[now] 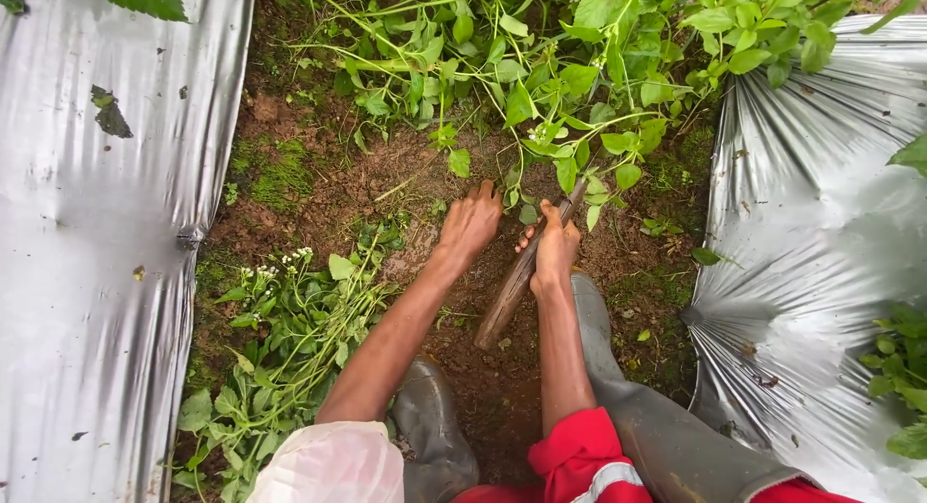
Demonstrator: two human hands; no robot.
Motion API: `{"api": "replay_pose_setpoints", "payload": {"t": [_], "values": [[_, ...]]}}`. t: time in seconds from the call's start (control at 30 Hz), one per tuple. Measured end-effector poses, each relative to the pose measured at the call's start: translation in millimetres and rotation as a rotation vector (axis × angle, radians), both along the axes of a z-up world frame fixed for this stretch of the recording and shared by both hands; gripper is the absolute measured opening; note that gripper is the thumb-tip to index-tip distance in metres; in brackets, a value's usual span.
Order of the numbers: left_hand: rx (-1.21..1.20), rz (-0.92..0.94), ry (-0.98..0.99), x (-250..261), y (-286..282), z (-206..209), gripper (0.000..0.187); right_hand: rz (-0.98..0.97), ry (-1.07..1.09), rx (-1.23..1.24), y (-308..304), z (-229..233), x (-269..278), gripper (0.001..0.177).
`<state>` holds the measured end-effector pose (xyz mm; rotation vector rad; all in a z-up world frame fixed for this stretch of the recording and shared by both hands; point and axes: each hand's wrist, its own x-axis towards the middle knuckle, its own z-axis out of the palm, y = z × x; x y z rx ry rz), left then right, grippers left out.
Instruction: Using a hand sickle to cut weeds and gathering them by hand from a garden bed with plastic mulch.
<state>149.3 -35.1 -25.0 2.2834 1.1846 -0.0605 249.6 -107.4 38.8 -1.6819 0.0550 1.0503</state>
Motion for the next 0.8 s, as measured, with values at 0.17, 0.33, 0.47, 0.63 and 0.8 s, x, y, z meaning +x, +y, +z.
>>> {"api": "replay_pose_setpoints", "payload": {"t": [0.17,0.33,0.47,0.63,0.8], "values": [[0.065,0.012,0.031,-26,3,52,0.034,0.067,-0.011,0.007,5,3,-9,0.019],[0.19,0.259,0.091,-64,22,30,0.032,0.032,0.014,0.021,9,4,-21,0.022],[0.144,0.466,0.031,-95,15,70,0.039,-0.029,0.075,0.048,11,-4,-42,0.025],[-0.013,0.693,-0.069,-112,2,35,0.056,-0.153,0.228,0.082,1,-39,-89,0.028],[0.24,0.211,0.301,-127,12,-20,0.029,-0.092,0.214,-0.015,-14,-53,-135,0.028]]}}
